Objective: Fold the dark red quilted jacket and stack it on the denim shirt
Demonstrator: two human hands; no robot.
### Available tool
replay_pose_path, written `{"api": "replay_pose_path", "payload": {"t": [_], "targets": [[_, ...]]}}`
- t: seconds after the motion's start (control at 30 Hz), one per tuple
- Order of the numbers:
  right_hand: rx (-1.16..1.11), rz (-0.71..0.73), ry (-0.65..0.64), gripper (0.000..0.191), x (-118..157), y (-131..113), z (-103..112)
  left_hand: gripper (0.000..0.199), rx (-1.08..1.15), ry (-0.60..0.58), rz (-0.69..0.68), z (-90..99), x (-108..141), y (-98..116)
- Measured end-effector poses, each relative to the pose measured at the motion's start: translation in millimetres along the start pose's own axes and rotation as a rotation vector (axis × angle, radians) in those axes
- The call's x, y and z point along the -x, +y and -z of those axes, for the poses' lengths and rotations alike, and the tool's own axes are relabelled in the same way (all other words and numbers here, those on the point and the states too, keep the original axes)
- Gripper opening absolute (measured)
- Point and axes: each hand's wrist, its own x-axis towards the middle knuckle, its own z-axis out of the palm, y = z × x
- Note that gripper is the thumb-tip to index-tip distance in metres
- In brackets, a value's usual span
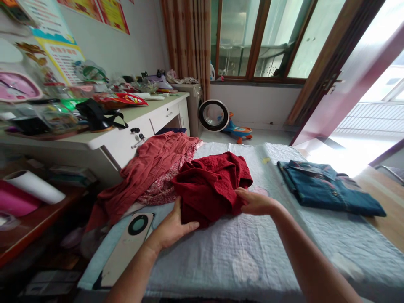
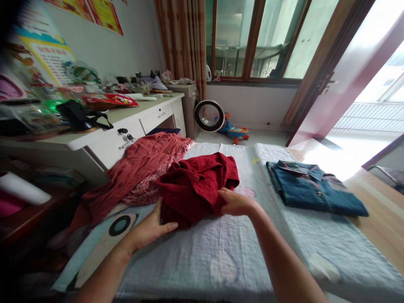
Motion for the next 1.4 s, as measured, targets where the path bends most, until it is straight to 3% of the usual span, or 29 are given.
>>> {"api": "replay_pose_path", "payload": {"t": [0.03, 0.13, 0.2, 0.27, 0.33, 0.43, 0.5, 0.63, 0.77, 0.9, 1.0, 1.07, 1.17, 1.23, 1.3, 1.4], "targets": [[-0.017, 0.008, -0.008, 0.052, -5.9, 5.4, 8.1, 0.105, -0.005, 0.03, -0.014, -6.0, 0.7, 1.9], [0.048, -0.053, 0.323, 0.058, -36.2, 22.8, 20.0, 0.112, -0.003, 0.173, -0.052, -27.9, -3.7, 6.0], [0.098, -0.089, 0.435, 0.069, -60.8, 32.0, 17.5, 0.112, -0.011, 0.274, -0.075, -41.5, -9.9, 6.2], [0.13, -0.177, 0.431, 0.084, -82.8, 37.1, 10.0, 0.106, -0.032, 0.347, -0.115, -50.1, -16.5, 3.6], [0.14, -0.277, 0.358, 0.092, -97.7, 37.8, 1.5, 0.084, -0.061, 0.378, -0.143, -51.8, -21.5, -0.6], [0.128, -0.357, 0.241, 0.073, -102.9, 33.9, -6.5, 0.042, -0.07, 0.382, -0.078, -40.3, -24.2, -4.0], [0.12, -0.356, 0.226, 0.057, -95.2, 30.9, -6.9, 0.033, -0.017, 0.381, -0.052, -24.9, -23.9, -2.0], [0.149, -0.326, 0.216, 0.043, -59.5, 30.3, 4.3, 0.039, 0.179, 0.431, -0.076, 14.5, -27.4, 7.3], [0.314, -0.358, -0.016, 0.031, -10.0, 39.4, 26.8, 0.049, 0.445, 0.553, -0.047, 45.1, -41.6, 11.8], [0.362, -0.447, -0.178, 0.024, 31.5, 51.8, 49.8, 0.055, 0.697, 0.582, 0.043, 49.7, -54.1, 15.9], [0.36, -0.388, -0.042, 0.02, 44.9, 55.4, 54.2, 0.061, 0.781, 0.552, 0.009, 34.3, -51.6, 23.6], [0.317, -0.272, 0.061, 0.048, 44.2, 53.5, 45.9, 0.067, 0.757, 0.461, -0.063, 19.6, -44.5, 28.4], [0.286, -0.18, 0.088, 0.101, 33.2, 45.8, 20.6, 0.085, 0.625, 0.291, -0.182, 1.0, -34.4, 28.5], [0.318, -0.162, 0.097, 0.117, 22.3, 40.0, 3.0, 0.097, 0.481, 0.203, -0.231, -5.2, -32.1, 21.9], [0.341, -0.135, 0.1, 0.118, 10.3, 35.6, -9.3, 0.106, 0.285, 0.161, -0.227, -7.1, -33.5, 11.8], [0.309, -0.1, 0.037, 0.092, -7.2, 32.6, -16.7, 0.116, 0.001, 0.173, -0.205, -8.1, -38.4, -2.6]]}}
